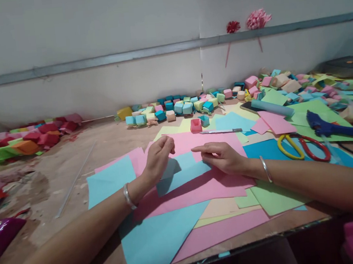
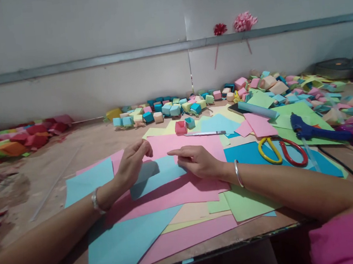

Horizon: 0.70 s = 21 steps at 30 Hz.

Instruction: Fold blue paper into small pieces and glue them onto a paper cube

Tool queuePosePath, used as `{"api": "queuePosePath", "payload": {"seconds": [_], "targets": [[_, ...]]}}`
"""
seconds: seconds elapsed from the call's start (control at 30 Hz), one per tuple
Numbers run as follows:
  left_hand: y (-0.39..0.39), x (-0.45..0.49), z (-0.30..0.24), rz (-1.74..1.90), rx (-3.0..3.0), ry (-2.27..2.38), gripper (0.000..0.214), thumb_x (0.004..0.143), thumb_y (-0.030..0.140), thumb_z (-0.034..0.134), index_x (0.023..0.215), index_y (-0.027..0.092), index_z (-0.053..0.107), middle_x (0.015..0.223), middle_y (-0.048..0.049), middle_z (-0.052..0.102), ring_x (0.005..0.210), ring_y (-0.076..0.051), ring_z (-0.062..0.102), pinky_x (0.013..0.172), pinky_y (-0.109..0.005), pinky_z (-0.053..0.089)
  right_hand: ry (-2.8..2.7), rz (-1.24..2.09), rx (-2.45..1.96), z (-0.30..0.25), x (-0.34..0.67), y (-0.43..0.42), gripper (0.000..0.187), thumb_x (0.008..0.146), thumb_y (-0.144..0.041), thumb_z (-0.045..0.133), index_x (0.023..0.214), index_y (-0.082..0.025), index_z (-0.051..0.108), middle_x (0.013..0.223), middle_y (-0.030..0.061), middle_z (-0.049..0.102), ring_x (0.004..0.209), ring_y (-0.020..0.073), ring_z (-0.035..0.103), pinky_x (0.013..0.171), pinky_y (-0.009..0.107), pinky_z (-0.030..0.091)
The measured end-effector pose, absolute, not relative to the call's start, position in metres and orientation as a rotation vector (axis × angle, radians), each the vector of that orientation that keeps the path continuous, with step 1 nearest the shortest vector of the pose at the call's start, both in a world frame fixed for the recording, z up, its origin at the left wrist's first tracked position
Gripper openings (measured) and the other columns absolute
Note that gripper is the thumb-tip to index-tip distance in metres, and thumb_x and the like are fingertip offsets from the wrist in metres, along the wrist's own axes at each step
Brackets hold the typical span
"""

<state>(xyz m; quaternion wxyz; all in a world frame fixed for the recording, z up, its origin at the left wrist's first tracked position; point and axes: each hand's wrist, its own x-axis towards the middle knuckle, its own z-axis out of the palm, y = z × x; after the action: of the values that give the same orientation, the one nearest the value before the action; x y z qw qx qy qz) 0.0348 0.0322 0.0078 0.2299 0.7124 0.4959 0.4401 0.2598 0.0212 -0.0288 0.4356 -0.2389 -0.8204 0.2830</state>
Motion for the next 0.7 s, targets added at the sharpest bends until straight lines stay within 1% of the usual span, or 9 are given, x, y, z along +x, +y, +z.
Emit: {"api": "queuePosePath", "payload": {"seconds": [0.1, 0.17, 0.23, 0.27, 0.37, 0.43, 0.53, 0.6, 0.7], "targets": [[0.011, 0.039, 0.019, 1.21, 2.213, 1.345, 0.044, 0.094, 0.04, 0.043, 0.055, 0.019, 0.049, 0.054, -0.0001, 0.051, 0.056, -0.014, 0.049, 0.061, -0.03, 0.041, -1.937, 0.802, -0.718, -0.027, 0.26, 0.02, 0.031, 0.09, -0.022, 0.051, 0.117, -0.018, 0.066, 0.09, 0.0058, 0.067, 0.074, 0.0134, 0.057, 0.068, 0.029, 0.048], [-0.006, 0.042, 0.028, 1.26, 2.631, 1.209, 0.04, 0.091, 0.039, 0.053, 0.056, 0.02, 0.052, 0.059, -0.0019, 0.059, 0.066, -0.017, 0.056, 0.076, -0.036, 0.045, -1.822, 0.838, -0.83, -0.027, 0.261, 0.023, 0.028, 0.089, -0.025, 0.053, 0.112, -0.017, 0.067, 0.084, 0.0038, 0.065, 0.068, 0.0123, 0.054, 0.064, 0.029, 0.047], [-0.02, 0.046, 0.033, 1.291, 2.856, 1.087, 0.021, 0.083, 0.041, 0.067, 0.073, 0.023, 0.064, 0.075, -0.0035, 0.07, 0.081, -0.021, 0.062, 0.083, -0.039, 0.046, -1.664, 0.859, -0.921, -0.029, 0.262, 0.027, 0.027, 0.088, -0.028, 0.055, 0.11, -0.016, 0.066, 0.074, 0.0004, 0.06, 0.063, 0.0113, 0.051, 0.059, 0.027, 0.045], [-0.024, 0.048, 0.034, 1.265, 2.847, 1.044, 0.019, 0.081, 0.042, 0.069, 0.081, 0.023, 0.067, 0.082, -0.0049, 0.071, 0.084, -0.021, 0.063, 0.081, -0.037, 0.048, -1.58, 0.87, -0.938, -0.03, 0.262, 0.029, 0.026, 0.088, -0.029, 0.056, 0.109, -0.016, 0.064, 0.071, -0.001, 0.058, 0.062, 0.0112, 0.051, 0.057, 0.027, 0.044], [-0.024, 0.056, 0.026, 0.927, 2.525, 1.039, 0.023, 0.084, 0.043, 0.066, 0.084, 0.02, 0.068, 0.079, -0.0042, 0.071, 0.069, -0.016, 0.062, 0.066, -0.029, 0.051, -1.412, 0.922, -0.888, -0.031, 0.261, 0.033, 0.02, 0.086, -0.03, 0.061, 0.101, -0.017, 0.06, 0.071, -0.002, 0.059, 0.064, 0.0116, 0.055, 0.059, 0.027, 0.047], [-0.015, 0.058, 0.017, 0.778, 2.121, 1.136, 0.025, 0.089, 0.042, 0.059, 0.089, 0.019, 0.07, 0.083, -0.0049, 0.072, 0.065, -0.015, 0.063, 0.062, -0.028, 0.052, -1.413, 0.943, -0.834, -0.03, 0.26, 0.03, 0.016, 0.084, -0.028, 0.064, 0.094, -0.018, 0.058, 0.075, -0.0008, 0.062, 0.067, 0.0123, 0.059, 0.064, 0.028, 0.051], [0.0, 0.057, 0.008, 0.846, 1.582, 1.094, 0.035, 0.09, 0.046, 0.055, 0.1, 0.016, 0.069, 0.104, -0.0123, 0.071, 0.086, -0.021, 0.069, 0.071, -0.033, 0.057, -1.601, 0.969, -0.754, -0.027, 0.258, 0.021, 0.008, 0.083, -0.023, 0.064, 0.088, -0.018, 0.06, 0.079, 0.0009, 0.065, 0.07, 0.013, 0.062, 0.067, 0.029, 0.053], [0.007, 0.054, 0.007, 0.968, 1.404, 1.007, 0.038, 0.088, 0.047, 0.058, 0.108, 0.015, 0.066, 0.112, -0.0142, 0.069, 0.101, -0.024, 0.067, 0.08, -0.036, 0.057, -1.807, 0.949, -0.704, -0.026, 0.256, 0.015, 0.004, 0.084, -0.021, 0.062, 0.086, -0.018, 0.063, 0.081, 0.002, 0.067, 0.072, 0.0132, 0.062, 0.067, 0.029, 0.052], [0.012, 0.05, 0.009, 1.006, 1.415, 1.028, 0.042, 0.09, 0.046, 0.055, 0.118, 0.015, 0.059, 0.097, -0.0115, 0.071, 0.089, -0.023, 0.068, 0.074, -0.038, 0.057, -2.016, 0.77, -0.679, -0.025, 0.255, 0.01, 0.008, 0.088, -0.021, 0.057, 0.088, -0.018, 0.064, 0.085, 0.0039, 0.068, 0.075, 0.014, 0.061, 0.067, 0.029, 0.05]]}}
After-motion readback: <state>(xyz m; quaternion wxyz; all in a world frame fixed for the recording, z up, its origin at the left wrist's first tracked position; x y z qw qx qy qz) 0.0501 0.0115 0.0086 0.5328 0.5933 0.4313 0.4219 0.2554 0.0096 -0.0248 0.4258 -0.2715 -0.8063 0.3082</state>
